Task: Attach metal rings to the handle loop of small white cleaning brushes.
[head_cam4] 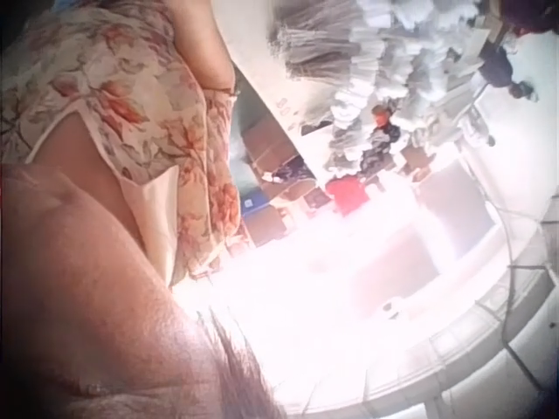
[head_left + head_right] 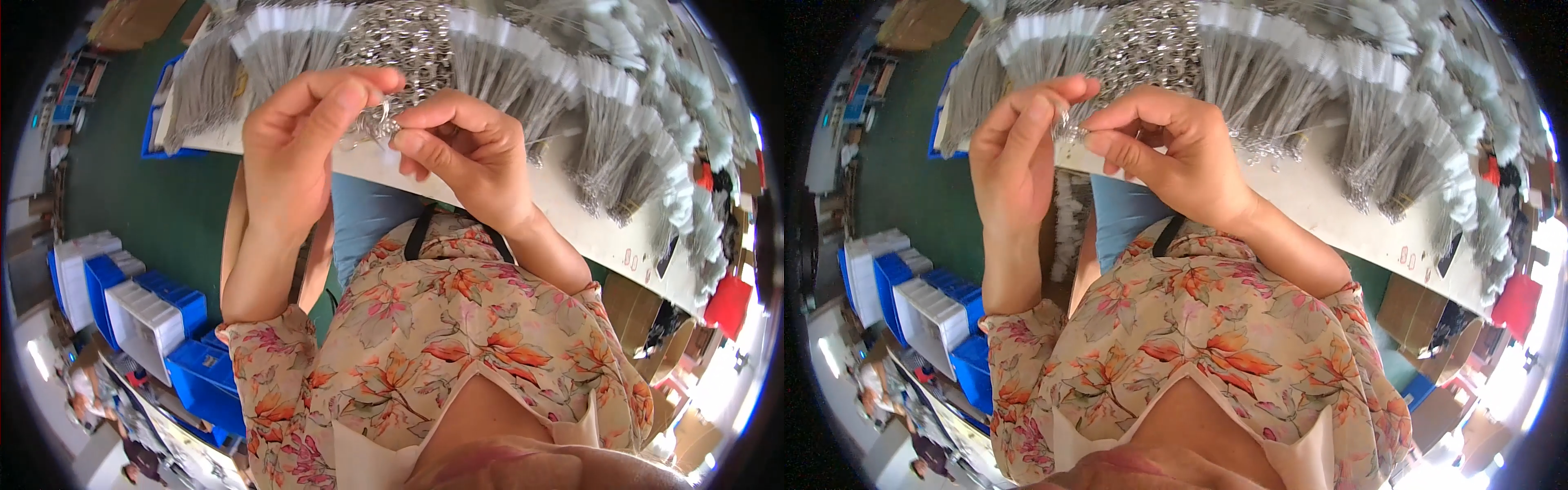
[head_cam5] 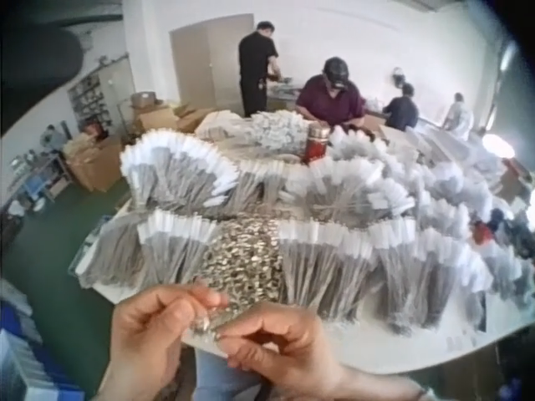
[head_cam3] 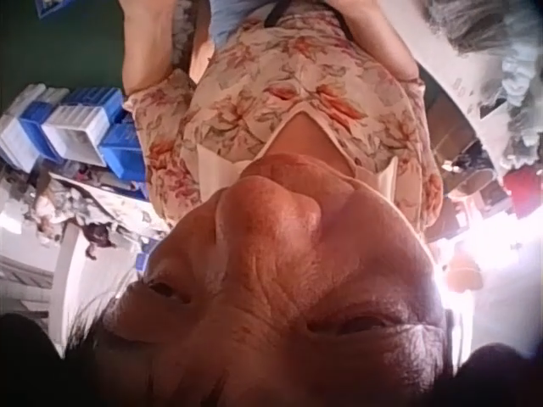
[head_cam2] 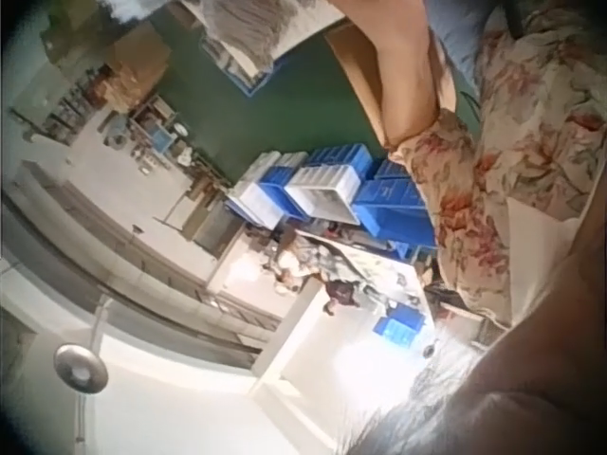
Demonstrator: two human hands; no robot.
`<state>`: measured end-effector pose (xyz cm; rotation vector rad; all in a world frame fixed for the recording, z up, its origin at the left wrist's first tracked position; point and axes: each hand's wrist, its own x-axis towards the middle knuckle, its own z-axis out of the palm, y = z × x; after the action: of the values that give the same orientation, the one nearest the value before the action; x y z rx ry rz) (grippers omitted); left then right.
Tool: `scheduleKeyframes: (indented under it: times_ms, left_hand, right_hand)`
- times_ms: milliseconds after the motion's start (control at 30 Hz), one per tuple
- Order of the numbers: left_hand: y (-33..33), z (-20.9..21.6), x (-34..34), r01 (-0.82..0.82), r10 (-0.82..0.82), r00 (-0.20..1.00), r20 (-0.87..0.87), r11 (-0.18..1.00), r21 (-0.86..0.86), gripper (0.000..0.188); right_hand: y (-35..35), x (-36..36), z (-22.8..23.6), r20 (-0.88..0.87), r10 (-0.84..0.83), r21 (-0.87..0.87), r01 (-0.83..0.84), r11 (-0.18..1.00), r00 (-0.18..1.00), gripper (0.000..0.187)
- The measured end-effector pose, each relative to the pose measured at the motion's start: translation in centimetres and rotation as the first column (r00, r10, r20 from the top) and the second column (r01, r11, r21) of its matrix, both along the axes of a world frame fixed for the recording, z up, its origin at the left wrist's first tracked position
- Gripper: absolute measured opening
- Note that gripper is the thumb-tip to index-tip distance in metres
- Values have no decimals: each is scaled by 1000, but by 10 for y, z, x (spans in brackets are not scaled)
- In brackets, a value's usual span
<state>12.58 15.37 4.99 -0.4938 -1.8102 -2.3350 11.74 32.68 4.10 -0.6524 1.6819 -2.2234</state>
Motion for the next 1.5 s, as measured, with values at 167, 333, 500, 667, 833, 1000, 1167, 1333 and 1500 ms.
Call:
scheduleKeyframes:
  times_ms: [167, 333, 500, 667, 833, 1000, 1167, 1333, 1500]
  left_hand:
    - [-14, -3, 10, -62, 49, 997, 61, 971, 233, 19]
    - [-43, 5, 29, -304, 304, 952, 18, 945, 118, 17]
    - [-97, -2, 50, -361, 394, 905, 161, 912, -196, 16]
    - [-141, -76, 66, -46, 432, 827, 361, 691, -722, 20]
    - [-148, -241, 86, 83, 428, 901, 67, -18, -996, 16]
    - [-188, -376, 190, 657, 627, 550, 552, 84, -749, 26]
    - [-195, -436, 337, 626, 883, 186, 431, 232, -744, 26]
    - [-206, -421, 299, -110, 888, -207, 412, 397, -911, 23]
    - [-257, -276, 132, -768, 993, 85, -83, 12, -640, 17]
  right_hand:
    - [-48, -15, -22, -426, -223, -25, 235, 972, 877, 7]
    - [-87, -14, -8, -496, -95, 228, 236, 945, 863, 16]
    - [-89, -13, -38, -451, 127, 393, 69, 917, 884, 12]
    - [-39, 5, -71, -110, 144, 558, -59, 828, 983, 10]
    - [-21, 18, -100, 270, 66, 520, -204, 829, 961, 12]
    - [-22, 19, -97, 282, 92, 541, -237, 807, 955, 14]
    - [-21, 17, -102, 331, 89, 524, -261, 811, 939, 13]
    - [-12, -2, -91, 310, 139, 474, -279, 835, 941, 10]
    - [16, -44, -67, 112, 53, 421, -95, 902, 992, 12]
